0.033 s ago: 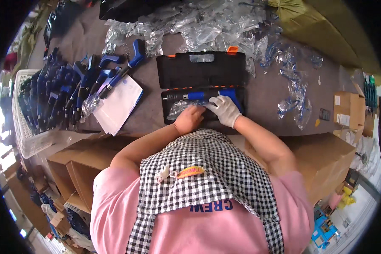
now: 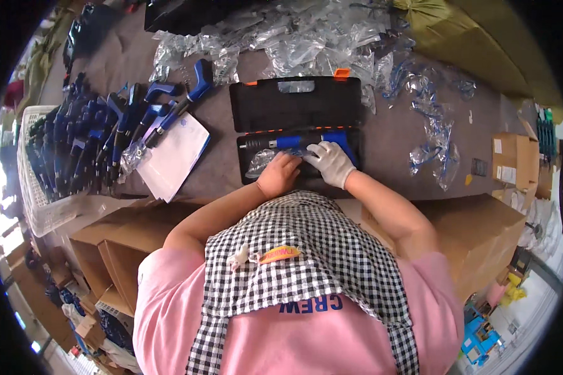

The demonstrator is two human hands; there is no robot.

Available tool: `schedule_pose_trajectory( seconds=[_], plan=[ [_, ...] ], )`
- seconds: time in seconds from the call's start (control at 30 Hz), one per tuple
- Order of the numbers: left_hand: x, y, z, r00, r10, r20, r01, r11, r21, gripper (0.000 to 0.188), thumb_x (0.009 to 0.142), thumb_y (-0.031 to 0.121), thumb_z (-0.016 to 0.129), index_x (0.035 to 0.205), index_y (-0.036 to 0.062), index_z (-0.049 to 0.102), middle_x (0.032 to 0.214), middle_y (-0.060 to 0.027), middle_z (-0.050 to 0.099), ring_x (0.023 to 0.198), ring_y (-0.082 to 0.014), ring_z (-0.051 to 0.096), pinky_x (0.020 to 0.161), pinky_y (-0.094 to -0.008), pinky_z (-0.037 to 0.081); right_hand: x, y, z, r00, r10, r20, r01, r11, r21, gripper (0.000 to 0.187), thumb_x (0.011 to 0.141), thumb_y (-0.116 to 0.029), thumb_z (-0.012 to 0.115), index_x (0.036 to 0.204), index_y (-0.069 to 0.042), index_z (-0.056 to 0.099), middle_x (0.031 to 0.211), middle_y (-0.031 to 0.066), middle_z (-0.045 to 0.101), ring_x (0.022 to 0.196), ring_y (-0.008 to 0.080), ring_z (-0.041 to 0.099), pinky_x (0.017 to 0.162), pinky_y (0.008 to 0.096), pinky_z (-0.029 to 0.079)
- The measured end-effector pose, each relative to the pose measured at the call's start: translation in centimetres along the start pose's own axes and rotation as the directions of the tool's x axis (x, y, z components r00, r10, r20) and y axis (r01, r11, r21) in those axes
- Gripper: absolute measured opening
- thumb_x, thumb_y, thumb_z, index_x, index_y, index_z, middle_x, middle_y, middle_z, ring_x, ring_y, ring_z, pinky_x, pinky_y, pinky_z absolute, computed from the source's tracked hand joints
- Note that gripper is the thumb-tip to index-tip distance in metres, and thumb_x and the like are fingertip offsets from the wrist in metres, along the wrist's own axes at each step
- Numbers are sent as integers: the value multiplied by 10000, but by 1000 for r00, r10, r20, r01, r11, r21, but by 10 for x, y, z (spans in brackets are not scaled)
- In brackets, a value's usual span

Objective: Packing hand tools into plastic cases and then into cardboard shipping boxes.

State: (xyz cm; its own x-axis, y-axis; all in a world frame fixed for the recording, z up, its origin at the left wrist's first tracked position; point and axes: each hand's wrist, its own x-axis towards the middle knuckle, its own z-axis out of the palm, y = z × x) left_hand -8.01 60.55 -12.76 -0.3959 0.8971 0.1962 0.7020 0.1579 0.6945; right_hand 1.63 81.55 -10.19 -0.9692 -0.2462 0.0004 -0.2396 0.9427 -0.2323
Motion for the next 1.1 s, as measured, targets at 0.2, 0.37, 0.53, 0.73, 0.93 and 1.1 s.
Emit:
schedule_pose_trajectory(
  seconds=[0.2, 0.37, 0.53, 0.73, 0.93, 1.1],
  plan=[
    [1, 0, -7, 996, -63, 68, 61, 997, 45, 248, 795, 187, 691, 958, 4, 649, 972, -147, 623, 943, -327, 568, 788, -429, 508, 2, 1, 0, 986, 4, 168, 2, 999, -34, 380, 813, -145, 564, 1177, -220, 648, 1265, 52, 543, 1098, 243, 532, 890, 370, 451],
    [-4, -10, -9, 998, 29, -63, -22, 993, 113, 312, 780, 230, 707, 986, 3, 647, 952, -162, 637, 986, -343, 568, 872, -437, 489, 4, -7, -13, 969, 21, 248, -6, 998, -62, 417, 834, -141, 553, 1226, -265, 627, 1296, 40, 517, 1134, 240, 506, 933, 368, 428],
    [3, -14, -2, 993, -28, 113, -16, 929, 371, 207, 779, 260, 675, 821, 58, 671, 879, -105, 603, 940, -306, 520, 817, -409, 465, 16, -12, -24, 941, 58, 334, -23, 994, -107, 396, 851, -141, 539, 1211, -282, 627, 1262, 48, 520, 1128, 251, 514, 912, 378, 442],
    [12, -10, -4, 962, -165, 218, 60, 905, 421, 199, 750, 261, 582, 703, 125, 719, 829, -95, 640, 902, -273, 574, 807, -406, 477, 13, -13, -11, 971, 39, 235, -18, 996, -90, 363, 844, -138, 538, 1169, -258, 646, 1239, 57, 527, 1112, 264, 526, 901, 381, 448],
    [51, -1, -4, 796, -498, 345, 371, 851, 371, 194, 805, 166, 571, 764, 63, 730, 872, -158, 710, 833, -324, 693, 739, -440, 559, 2, -12, -7, 998, -23, 65, 14, 990, 137, 367, 772, -95, 601, 1113, -200, 685, 1290, 123, 523, 1193, 344, 482, 1016, 434, 400],
    [51, 3, -19, 826, -337, 452, 121, 889, 441, 179, 818, 141, 563, 873, 59, 713, 920, -150, 681, 827, -339, 677, 709, -447, 561, 0, -3, -9, 993, -60, 105, 53, 996, 67, 340, 777, -106, 597, 1109, -121, 672, 1277, 117, 543, 1178, 313, 503, 986, 423, 421]
  ],
)
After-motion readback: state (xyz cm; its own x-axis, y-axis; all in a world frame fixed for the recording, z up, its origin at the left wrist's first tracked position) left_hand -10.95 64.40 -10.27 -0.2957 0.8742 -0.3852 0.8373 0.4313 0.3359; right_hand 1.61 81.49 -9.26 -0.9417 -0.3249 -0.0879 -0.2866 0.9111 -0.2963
